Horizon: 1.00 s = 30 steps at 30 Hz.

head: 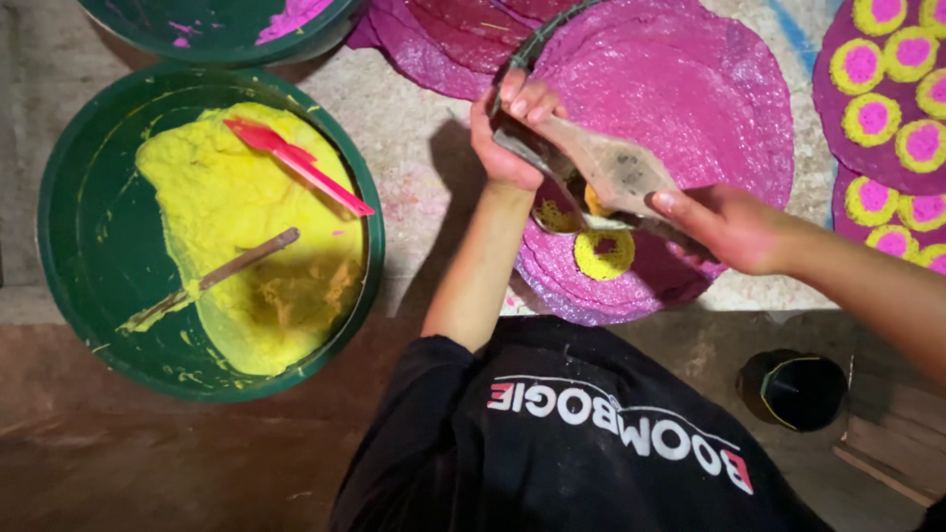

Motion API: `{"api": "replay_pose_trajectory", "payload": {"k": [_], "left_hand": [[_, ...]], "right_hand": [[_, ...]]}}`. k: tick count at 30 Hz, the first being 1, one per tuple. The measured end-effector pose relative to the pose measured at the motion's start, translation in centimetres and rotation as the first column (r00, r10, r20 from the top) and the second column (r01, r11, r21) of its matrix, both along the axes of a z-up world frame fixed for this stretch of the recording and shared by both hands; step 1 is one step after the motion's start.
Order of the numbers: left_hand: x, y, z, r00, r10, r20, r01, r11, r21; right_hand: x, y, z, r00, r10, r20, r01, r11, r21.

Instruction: The person uses a handheld plunger tool to scoop yellow paste and press it into circular molds on a pink sheet, creating yellow ring shapes. They repeatedly reload the tool from a green bowl and place the formed rings onto the sheet.

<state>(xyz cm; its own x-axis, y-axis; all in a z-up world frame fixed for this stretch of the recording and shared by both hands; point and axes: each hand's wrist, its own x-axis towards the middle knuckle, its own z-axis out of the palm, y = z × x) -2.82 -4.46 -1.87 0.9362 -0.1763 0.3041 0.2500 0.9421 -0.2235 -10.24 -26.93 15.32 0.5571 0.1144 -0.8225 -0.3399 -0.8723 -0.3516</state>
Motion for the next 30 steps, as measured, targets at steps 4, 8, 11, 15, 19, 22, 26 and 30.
{"api": "replay_pose_trajectory", "payload": {"k": [4, 8, 11, 15, 19, 22, 26, 30], "left_hand": [[2.1, -0.4, 0.0, 0.997, 0.011, 0.077, -0.013, 1.0, 0.022], [3.4, 1.7, 0.5, 0.99, 0.041, 0.134, -0.061, 0.987, 0.149], [3.4, 3.3, 0.7, 0.988, 0.064, 0.142, -0.092, 0.975, 0.204], [1.5, 3.9, -0.1, 0.995, 0.084, 0.052, -0.093, 0.974, 0.207], [-0.6, 1.3, -1.2, 0.998, 0.051, -0.045, -0.045, 0.991, 0.124], [-0.3, -0.8, -1.8, 0.999, 0.043, -0.034, -0.033, 0.971, 0.238], [-0.3, 0.4, -1.4, 0.997, 0.016, -0.079, 0.054, 0.596, 0.801], [-4.7, 3.9, 0.2, 0.863, -0.317, 0.394, -0.479, -0.26, 0.838]], "right_hand": [[-0.1, 0.2, -0.1, 0.968, 0.043, 0.247, -0.053, 0.998, 0.032], [-0.3, 1.9, -1.5, 0.955, -0.007, 0.296, -0.023, 0.995, 0.097], [-0.6, 2.8, -2.5, 0.957, -0.046, 0.287, -0.02, 0.974, 0.224], [-1.2, 2.6, -3.3, 0.978, -0.035, 0.206, -0.015, 0.972, 0.234], [-1.1, 0.2, -3.5, 0.992, -0.126, 0.027, 0.123, 0.989, 0.077], [-0.5, -4.0, -3.6, 0.989, -0.131, 0.063, 0.131, 0.991, 0.005], [-1.7, -10.3, -4.1, 0.957, -0.174, 0.232, 0.148, 0.981, 0.123], [-5.5, -12.9, -5.7, 0.871, -0.422, 0.251, 0.241, 0.813, 0.529]]}}
